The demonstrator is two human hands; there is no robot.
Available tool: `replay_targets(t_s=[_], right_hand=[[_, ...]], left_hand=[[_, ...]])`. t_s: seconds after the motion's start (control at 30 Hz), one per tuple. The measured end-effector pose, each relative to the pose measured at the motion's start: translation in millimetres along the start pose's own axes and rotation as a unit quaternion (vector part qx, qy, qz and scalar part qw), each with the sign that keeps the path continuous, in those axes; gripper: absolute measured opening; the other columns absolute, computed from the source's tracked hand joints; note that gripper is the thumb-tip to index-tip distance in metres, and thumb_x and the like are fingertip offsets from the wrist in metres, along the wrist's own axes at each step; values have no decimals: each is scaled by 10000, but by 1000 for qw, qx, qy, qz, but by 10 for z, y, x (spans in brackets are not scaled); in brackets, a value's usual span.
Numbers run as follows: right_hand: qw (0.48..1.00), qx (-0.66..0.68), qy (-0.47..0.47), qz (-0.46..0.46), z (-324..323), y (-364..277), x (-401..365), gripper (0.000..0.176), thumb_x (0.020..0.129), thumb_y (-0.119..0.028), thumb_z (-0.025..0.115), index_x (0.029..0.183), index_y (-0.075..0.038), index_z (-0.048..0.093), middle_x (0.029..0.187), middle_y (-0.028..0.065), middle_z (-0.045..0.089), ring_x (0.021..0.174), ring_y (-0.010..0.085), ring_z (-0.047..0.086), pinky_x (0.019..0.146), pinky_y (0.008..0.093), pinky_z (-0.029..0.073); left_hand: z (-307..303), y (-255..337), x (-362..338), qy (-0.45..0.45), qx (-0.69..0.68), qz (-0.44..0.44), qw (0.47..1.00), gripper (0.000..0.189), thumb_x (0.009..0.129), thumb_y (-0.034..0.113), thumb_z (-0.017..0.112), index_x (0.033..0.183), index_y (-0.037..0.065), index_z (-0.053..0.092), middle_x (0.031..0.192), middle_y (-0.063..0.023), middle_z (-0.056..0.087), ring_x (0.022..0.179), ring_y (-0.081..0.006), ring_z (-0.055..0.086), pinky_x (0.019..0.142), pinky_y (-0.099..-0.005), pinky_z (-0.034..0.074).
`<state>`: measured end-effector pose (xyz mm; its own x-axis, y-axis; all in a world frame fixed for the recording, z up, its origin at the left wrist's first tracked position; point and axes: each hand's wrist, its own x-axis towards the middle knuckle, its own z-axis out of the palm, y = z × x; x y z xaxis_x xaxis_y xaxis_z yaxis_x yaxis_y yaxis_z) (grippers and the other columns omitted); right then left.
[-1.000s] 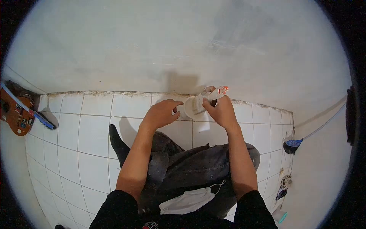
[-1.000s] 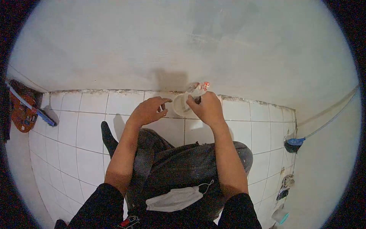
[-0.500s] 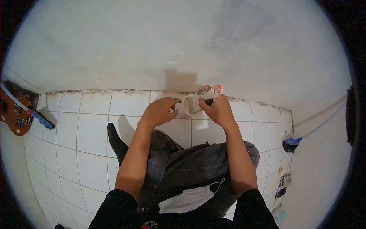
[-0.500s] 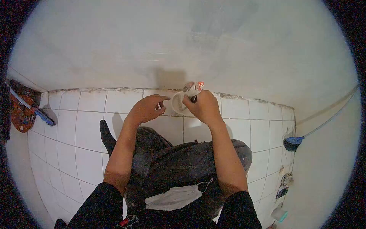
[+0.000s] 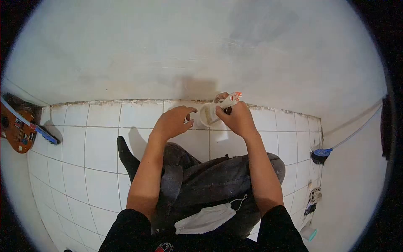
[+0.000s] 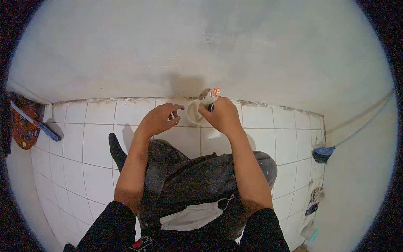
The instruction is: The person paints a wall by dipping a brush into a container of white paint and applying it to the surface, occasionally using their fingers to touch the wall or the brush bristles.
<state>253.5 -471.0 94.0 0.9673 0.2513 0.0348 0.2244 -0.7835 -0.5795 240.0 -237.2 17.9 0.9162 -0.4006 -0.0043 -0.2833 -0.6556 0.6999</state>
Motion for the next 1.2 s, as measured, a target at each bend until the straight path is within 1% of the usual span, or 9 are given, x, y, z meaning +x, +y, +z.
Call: replay_targets(t_s=[0.17,0.23,0.3,0.47,0.6,0.63,0.73,0.9,1.2], right_hand=[[999,6,22,44,-133,78,-13,266,843,-274,691,960,-34,690,759,159,692,675,312,676,638,402,524],[994,77,82,14,-221,111,-31,224,861,-96,654,1059,8,642,716,56,625,616,113,569,588,296,467],[983,144,112,24,-256,236,-1,217,864,-88,648,1052,21,636,728,42,624,628,101,565,579,284,464],[935,287,189,90,-368,236,-18,179,876,-59,619,1041,11,627,758,10,604,646,83,553,565,257,453],[957,231,173,24,-218,295,21,231,822,-170,692,894,46,653,702,87,653,616,154,610,605,329,491],[980,111,162,19,-164,311,18,323,804,-262,719,900,43,671,684,173,658,625,264,648,625,374,508],[997,0,83,9,-121,148,12,374,789,-346,726,894,12,689,704,211,662,667,367,654,640,430,521],[998,2,48,28,-94,13,12,305,805,-340,711,843,-38,696,686,162,673,642,363,661,629,442,531],[999,-45,3,29,-77,13,30,281,842,-338,699,864,-58,703,695,136,685,673,337,681,636,435,535]], left_hand=[[-24,-8,15,-24,-2,-1,1000,392,873,170,678,1259,114,639,968,-120,679,851,-268,657,802,-396,536],[-39,11,10,-24,7,2,1000,390,875,168,677,1259,112,639,972,-123,679,843,-267,658,797,-390,538],[-57,36,9,-44,-3,-26,999,373,887,212,643,1244,108,631,996,-107,677,981,-301,639,870,-432,516],[-35,26,7,-37,-2,-24,999,361,888,227,641,1230,111,641,991,-104,682,978,-300,643,866,-432,518],[-27,4,4,-26,12,-9,1000,353,884,233,641,1214,111,649,988,-104,686,971,-301,648,855,-437,523],[-27,8,7,-26,12,-9,1000,353,884,233,641,1214,111,649,988,-104,686,971,-301,648,855,-437,523],[-30,10,11,-35,10,-18,999,353,881,226,642,1214,110,648,989,-104,687,964,-303,651,848,-439,527],[-21,-1,8,-18,3,1,1000,388,857,166,680,1241,121,652,963,-117,682,829,-270,659,786,-394,540],[-59,65,-3,-30,-8,-28,999,353,866,209,661,1204,106,651,978,-108,680,962,-304,650,851,-435,526]])
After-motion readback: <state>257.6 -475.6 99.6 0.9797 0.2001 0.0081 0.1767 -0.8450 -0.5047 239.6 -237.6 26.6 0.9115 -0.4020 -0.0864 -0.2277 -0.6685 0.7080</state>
